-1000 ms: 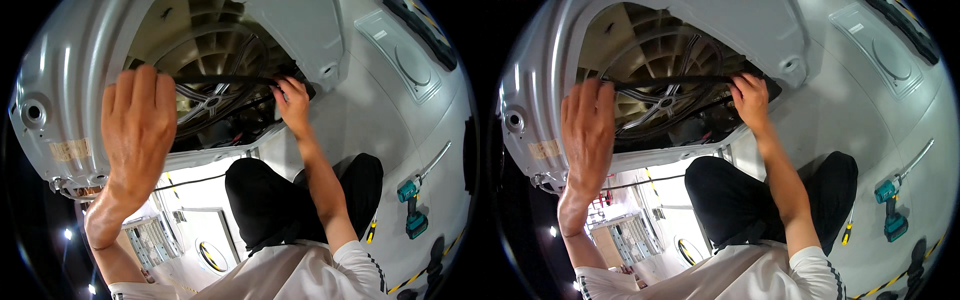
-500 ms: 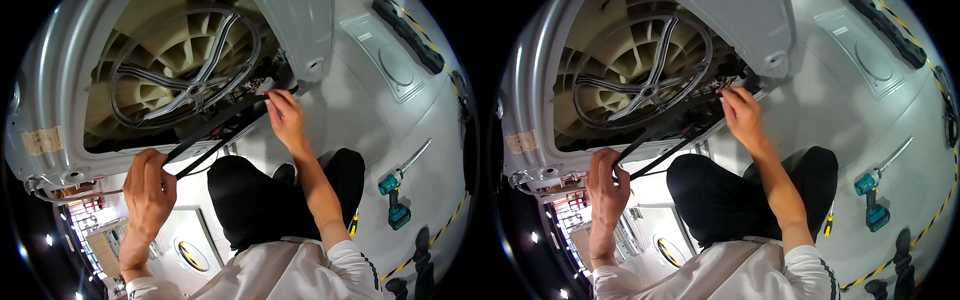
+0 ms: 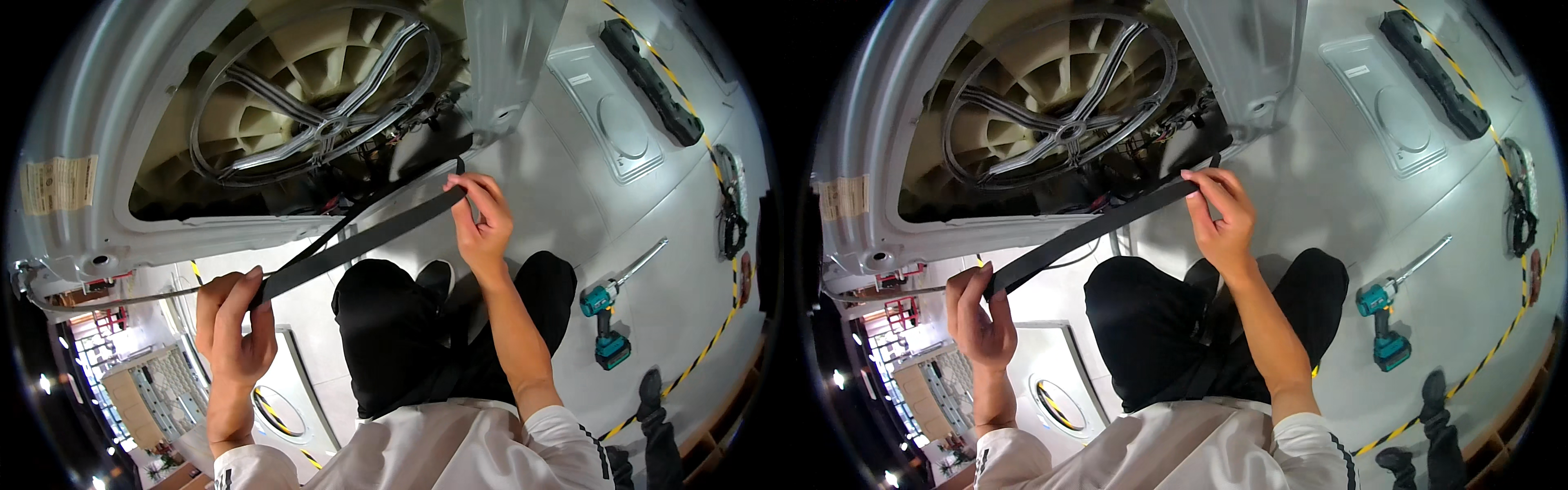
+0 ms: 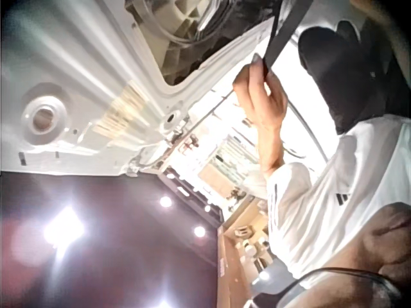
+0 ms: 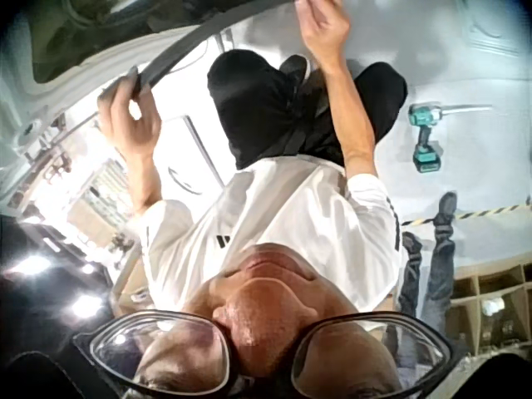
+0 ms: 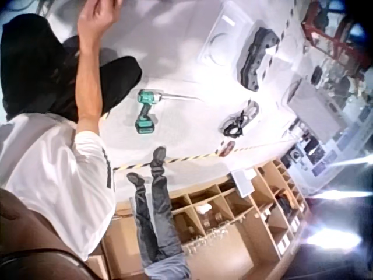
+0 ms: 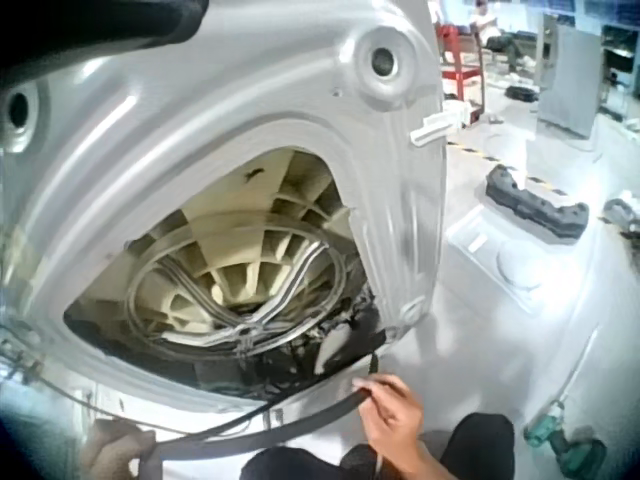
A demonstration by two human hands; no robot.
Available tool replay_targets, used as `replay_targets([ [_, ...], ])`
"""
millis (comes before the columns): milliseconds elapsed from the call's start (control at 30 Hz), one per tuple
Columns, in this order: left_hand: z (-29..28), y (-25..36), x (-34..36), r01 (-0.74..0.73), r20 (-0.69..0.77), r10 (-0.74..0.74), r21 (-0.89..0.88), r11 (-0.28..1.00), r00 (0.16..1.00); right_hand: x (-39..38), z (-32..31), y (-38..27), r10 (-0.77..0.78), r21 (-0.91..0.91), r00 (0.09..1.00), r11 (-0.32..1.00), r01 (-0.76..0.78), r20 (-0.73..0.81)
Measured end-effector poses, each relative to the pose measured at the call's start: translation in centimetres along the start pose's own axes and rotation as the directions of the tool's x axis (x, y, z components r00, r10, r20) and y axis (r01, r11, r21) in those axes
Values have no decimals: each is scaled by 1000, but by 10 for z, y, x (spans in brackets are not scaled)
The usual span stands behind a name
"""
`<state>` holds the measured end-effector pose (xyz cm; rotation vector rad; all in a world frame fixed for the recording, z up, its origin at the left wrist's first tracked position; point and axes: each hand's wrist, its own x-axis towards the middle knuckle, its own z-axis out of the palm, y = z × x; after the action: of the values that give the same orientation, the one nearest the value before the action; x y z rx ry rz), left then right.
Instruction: The person removes a back panel from a washing machine by hand, unscrews a center bolt with an electric drill, and removes a rubber belt and a metal pulley wheel from the rear of the drum.
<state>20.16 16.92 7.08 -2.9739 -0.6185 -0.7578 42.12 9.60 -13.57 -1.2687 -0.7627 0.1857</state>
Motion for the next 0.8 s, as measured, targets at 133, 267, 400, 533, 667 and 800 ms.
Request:
replay_targets([
  [133,-14,21,-5,-31,-27,27,-168,985,999,-2,-23,-27,24,19,999,1000,-24,24],
  [267,-18,45,-14,-55,-56,39,-329,943,998,-1,-48,-48,-28,-34,1000,999,28,15],
  [400,-22,76,-15,-30,-135,-20,-354,935,991,-1,-75,-57,-66,-9,998,998,66,22],
  [533,-29,100,-15,8,-150,-45,-239,971,988,-5,-98,-66,-47,-54,996,997,52,81],
  [667,-11,87,-20,74,-263,-118,-171,982,958,-25,-116,-62,117,-172,951,983,-69,285],
  [800,-19,70,-54,441,-168,-522,-359,823,836,-61,-122,-45,199,-266,849,961,-72,490],
])
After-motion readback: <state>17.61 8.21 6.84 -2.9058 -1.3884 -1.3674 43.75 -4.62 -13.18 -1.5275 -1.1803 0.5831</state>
